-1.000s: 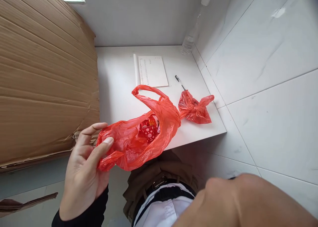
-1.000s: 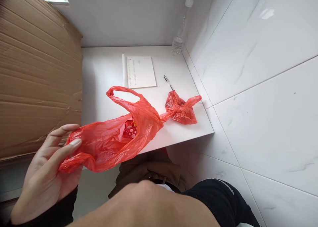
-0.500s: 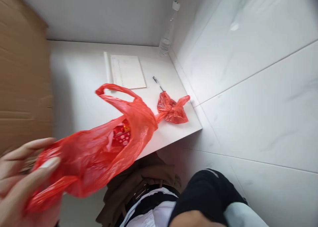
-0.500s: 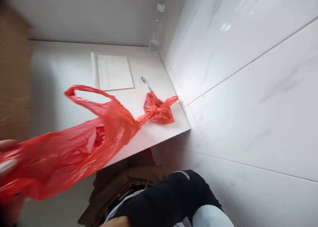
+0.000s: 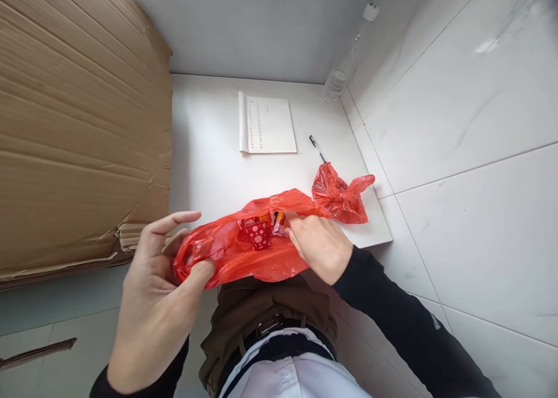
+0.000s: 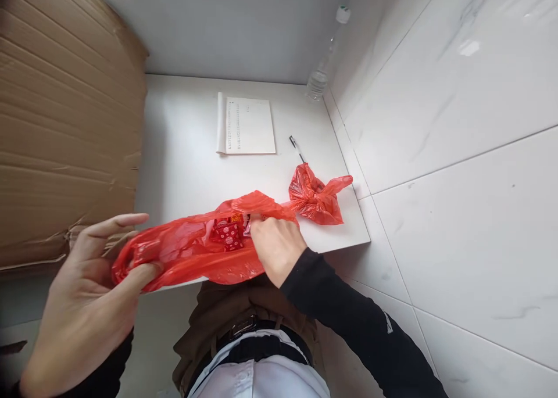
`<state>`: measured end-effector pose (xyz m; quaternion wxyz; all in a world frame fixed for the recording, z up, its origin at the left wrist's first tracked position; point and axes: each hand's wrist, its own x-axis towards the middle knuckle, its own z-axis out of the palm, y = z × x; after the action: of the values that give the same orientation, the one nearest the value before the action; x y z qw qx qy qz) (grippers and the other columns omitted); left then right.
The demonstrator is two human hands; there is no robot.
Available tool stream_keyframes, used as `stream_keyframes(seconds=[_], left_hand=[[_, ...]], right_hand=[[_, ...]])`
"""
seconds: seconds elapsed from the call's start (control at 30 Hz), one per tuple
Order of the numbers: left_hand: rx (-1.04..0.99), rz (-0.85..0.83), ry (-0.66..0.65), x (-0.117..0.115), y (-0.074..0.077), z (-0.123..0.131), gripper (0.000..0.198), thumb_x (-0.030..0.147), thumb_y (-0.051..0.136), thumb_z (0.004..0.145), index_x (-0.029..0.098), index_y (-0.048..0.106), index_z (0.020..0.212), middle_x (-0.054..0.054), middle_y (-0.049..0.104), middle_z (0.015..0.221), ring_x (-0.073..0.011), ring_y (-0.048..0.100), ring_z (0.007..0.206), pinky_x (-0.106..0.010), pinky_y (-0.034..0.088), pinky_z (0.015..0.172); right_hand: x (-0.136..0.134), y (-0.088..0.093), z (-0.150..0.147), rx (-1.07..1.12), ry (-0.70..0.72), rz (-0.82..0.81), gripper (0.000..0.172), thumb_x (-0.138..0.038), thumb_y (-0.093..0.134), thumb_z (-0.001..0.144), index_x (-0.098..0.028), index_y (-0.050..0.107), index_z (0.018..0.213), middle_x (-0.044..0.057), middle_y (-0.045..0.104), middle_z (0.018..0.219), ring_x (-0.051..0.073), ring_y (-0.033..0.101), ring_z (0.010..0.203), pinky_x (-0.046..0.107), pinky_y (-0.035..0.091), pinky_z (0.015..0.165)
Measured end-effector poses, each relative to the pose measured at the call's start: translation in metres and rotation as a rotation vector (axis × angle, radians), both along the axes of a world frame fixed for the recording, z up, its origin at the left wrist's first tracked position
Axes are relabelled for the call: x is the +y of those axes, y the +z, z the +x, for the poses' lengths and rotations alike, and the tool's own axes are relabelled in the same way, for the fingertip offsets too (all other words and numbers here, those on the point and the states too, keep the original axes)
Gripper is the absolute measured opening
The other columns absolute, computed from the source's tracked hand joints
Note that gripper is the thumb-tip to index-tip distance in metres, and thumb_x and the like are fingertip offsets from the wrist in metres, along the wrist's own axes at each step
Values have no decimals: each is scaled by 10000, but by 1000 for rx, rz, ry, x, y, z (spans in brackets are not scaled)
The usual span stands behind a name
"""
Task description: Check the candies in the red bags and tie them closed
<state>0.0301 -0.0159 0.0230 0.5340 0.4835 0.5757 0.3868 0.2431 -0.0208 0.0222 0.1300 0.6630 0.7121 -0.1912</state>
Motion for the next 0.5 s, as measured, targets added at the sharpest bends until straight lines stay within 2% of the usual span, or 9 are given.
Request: stream_keyframes(seconds=[0.07,0.13,0.27,0.4,0.5], left_hand=[[8,-1,-27,-3,2,4,509,196,710,759,339,572,1227,20,612,902,-117,582,674,-161,536,564],[5,-28,-57,-5,5,8,492,207,688,770,350,563,1224,22,580,902,-118,554,659,-176,529,534],[-40,-80,-82,-8,5,11,461,263,699,804,340,560,1237,-3,599,991,-140,591,768,-212,567,620],[-238,-153,8,-3,1,12,470,267,758,783,298,599,1224,-41,648,1134,-168,647,899,-222,581,723],[-400,-200,92,5,-1,12,447,256,787,771,264,633,1191,-51,689,1120,-175,677,921,-218,590,741]], right_hand=[[0,-13,2,-9,-20,10,414,-219,478,1001,-143,423,1405,108,724,852,280,733,784,336,507,651],[2,-28,0,-3,-32,11,530,-269,557,970,-187,361,1455,105,728,920,278,731,824,330,508,674],[6,-45,-4,-4,-69,23,533,-334,585,946,-227,394,1432,104,713,1035,264,729,830,316,506,664],[2,-39,1,-16,-129,76,471,-263,475,975,-220,401,1438,106,721,1056,251,732,795,311,503,640],[-6,-28,12,-20,-191,132,484,-226,422,984,-175,371,1463,107,747,949,269,734,781,324,503,648]])
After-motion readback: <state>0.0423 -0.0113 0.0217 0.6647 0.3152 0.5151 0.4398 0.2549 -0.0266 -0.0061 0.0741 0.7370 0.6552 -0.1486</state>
